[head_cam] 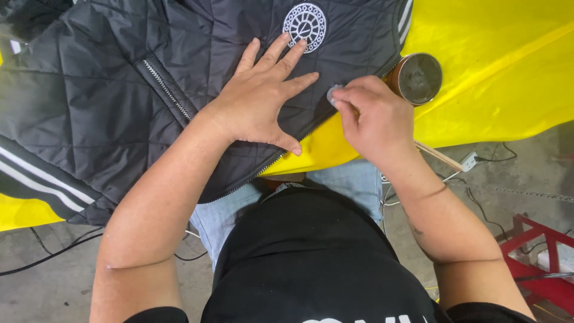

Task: A person is cleaning and restoring a circular patch on a black quilted jacket using a cleaning block, a hair dryer, and a spray bottle.

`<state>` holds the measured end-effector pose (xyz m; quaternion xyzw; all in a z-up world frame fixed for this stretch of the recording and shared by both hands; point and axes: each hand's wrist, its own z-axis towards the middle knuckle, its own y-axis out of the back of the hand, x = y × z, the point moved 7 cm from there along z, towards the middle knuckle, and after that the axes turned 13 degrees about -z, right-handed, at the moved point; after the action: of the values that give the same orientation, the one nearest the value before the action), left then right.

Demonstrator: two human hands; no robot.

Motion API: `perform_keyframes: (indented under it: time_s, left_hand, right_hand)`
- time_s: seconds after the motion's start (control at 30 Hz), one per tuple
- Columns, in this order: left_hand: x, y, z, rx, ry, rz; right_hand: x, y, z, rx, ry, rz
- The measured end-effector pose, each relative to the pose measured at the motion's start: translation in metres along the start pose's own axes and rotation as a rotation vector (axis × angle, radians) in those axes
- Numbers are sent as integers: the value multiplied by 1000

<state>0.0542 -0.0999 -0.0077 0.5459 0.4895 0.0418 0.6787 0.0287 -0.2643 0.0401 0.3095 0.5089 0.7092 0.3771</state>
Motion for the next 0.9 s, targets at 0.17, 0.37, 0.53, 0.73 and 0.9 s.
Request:
perform_keyframes:
  time_s: [0.17,0.37,0.53,0.73,0.9]
  left_hand:
    - [3,9,-5,57,-10,-100]
    - [2,7,-5,78,-1,-94]
    - [3,7,-4,100,6,-96]
    - [3,3,-4,128,47,-80]
    - [3,4,-5,110,41,-79]
  right_hand:
    - [29,10,6,34,41,67]
    - [57,-9,-7,110,134,189]
    - [9,-6,-6,88,63,40]
    - [50,-7,-4,131,82,100]
    - [41,-13,-8,116,90,120]
